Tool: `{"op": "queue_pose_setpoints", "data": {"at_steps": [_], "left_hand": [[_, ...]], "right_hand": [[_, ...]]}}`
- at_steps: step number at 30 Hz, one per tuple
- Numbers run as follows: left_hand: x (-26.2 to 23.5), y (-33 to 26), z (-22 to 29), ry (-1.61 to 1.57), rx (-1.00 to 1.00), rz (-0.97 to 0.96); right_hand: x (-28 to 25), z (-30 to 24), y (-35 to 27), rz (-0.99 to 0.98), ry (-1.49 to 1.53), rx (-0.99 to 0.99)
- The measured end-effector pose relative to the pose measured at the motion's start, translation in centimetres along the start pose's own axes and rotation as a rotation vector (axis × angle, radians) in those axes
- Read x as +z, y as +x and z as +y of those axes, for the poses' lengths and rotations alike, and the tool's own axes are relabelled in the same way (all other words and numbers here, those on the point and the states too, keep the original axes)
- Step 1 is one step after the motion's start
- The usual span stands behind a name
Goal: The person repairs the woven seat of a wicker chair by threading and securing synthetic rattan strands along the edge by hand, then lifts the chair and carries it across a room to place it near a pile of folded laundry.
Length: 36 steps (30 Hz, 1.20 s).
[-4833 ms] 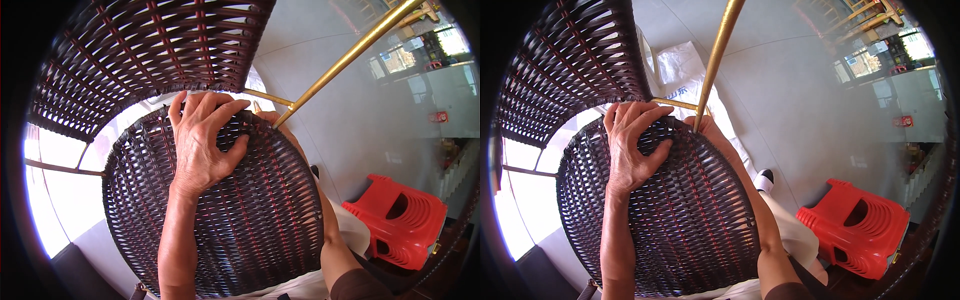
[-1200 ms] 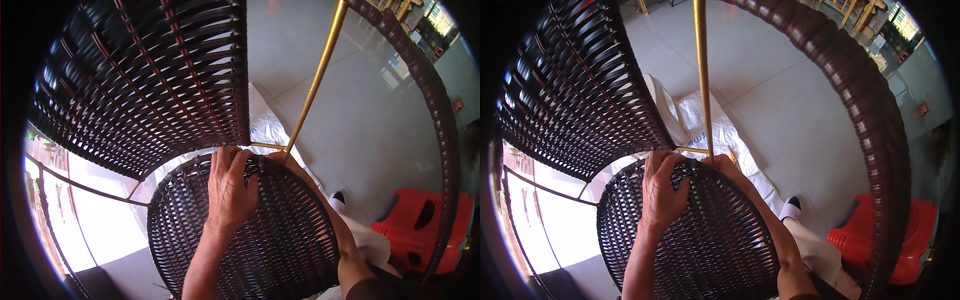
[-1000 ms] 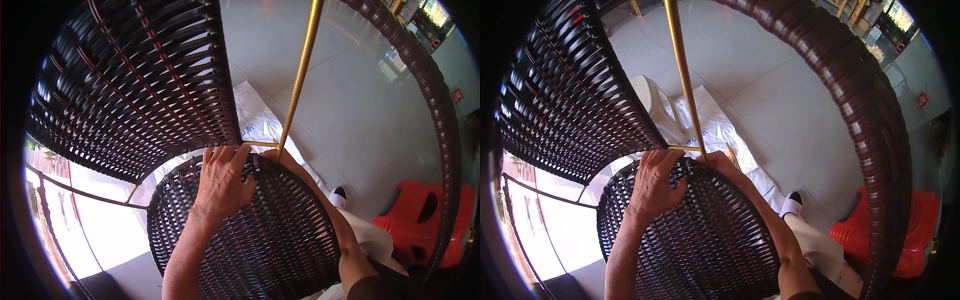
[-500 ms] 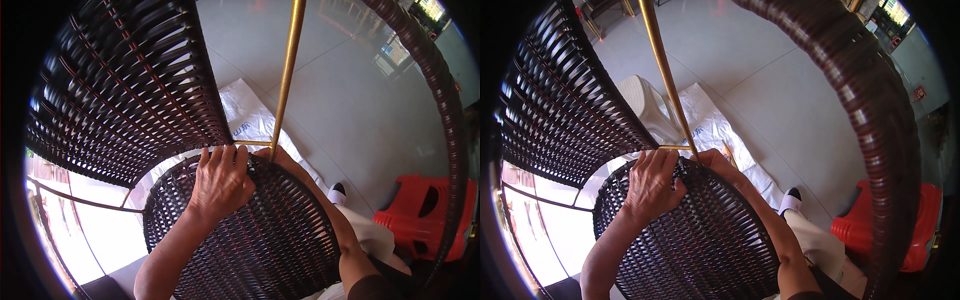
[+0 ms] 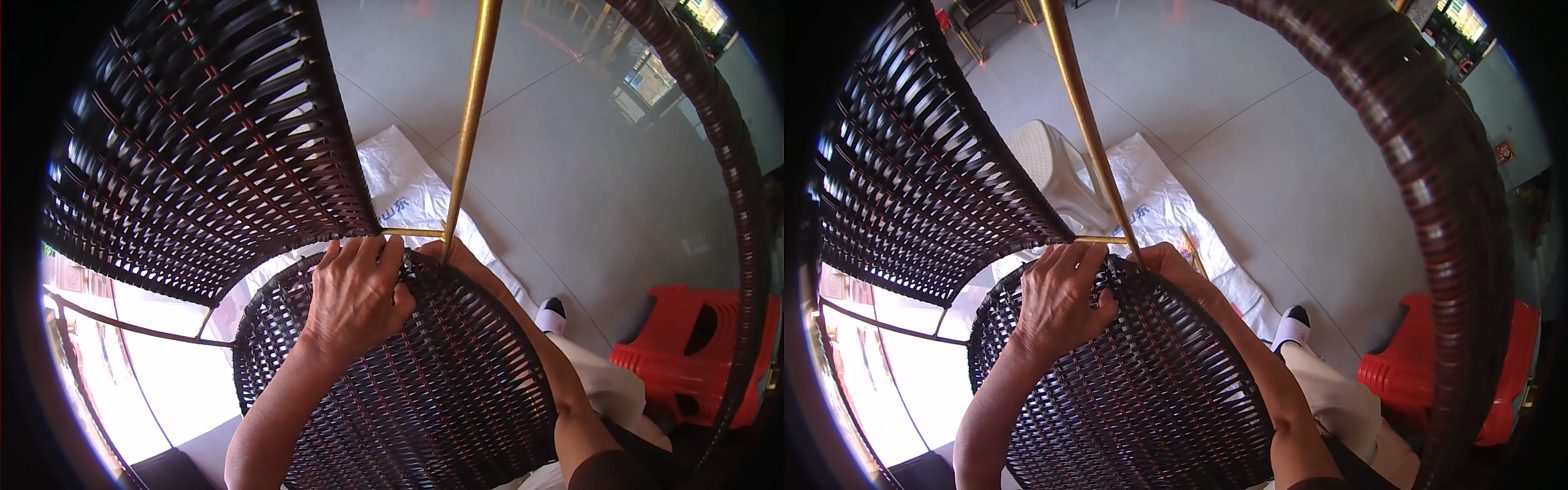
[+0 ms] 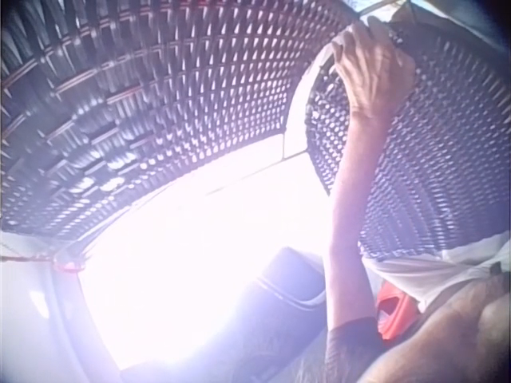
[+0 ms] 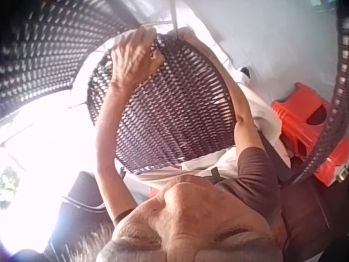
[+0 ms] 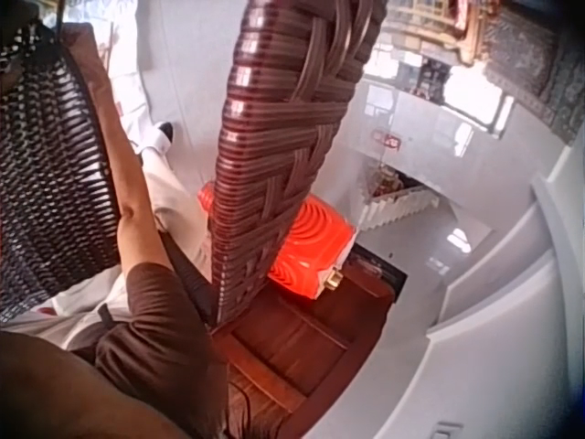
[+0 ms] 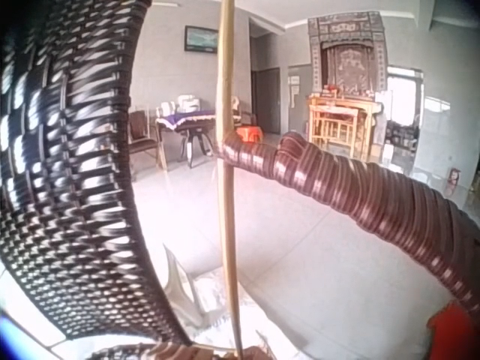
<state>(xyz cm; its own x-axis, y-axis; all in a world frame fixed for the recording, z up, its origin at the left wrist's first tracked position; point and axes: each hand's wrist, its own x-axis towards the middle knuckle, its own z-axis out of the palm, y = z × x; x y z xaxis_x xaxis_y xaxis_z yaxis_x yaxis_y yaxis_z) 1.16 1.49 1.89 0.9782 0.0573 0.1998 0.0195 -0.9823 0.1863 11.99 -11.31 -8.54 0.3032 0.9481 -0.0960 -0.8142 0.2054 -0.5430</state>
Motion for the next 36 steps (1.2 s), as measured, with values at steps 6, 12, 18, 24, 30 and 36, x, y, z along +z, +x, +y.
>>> {"op": "queue_pose_setpoints", "data": {"at_steps": [6, 12, 18, 24, 30, 36], "left_hand": [[-0.1, 0.0, -0.1, 0.04, 0.013, -0.054], [-0.2, -0.8, -1.3, 0.031, 0.015, -0.087], [0.1, 0.1, -0.3, 0.065, 0.027, -0.089], [0.1, 0.1, -0.3, 0.07, 0.065, -0.013], [0.5, -0.1, -0.4, 0.063, 0.065, 0.011], [0.5, -0.3, -0.5, 0.057, 0.047, -0.026]], "right_hand": [[-0.5, 0.5, 0.5, 0.008, -0.015, 0.013], [-0.8, 2.0, 1.4, -0.022, 0.025, 0.007], [-0.5, 0.3, 0.6, 0.022, -0.107, 0.035], [0.1, -0.6, 0.6, 0.019, -0.236, -0.002], [-0.5, 0.3, 0.9, 0.048, -0.148, -0.009], [-0.6, 0.7, 0.9, -0.015, -0.083, -0.026]]}}
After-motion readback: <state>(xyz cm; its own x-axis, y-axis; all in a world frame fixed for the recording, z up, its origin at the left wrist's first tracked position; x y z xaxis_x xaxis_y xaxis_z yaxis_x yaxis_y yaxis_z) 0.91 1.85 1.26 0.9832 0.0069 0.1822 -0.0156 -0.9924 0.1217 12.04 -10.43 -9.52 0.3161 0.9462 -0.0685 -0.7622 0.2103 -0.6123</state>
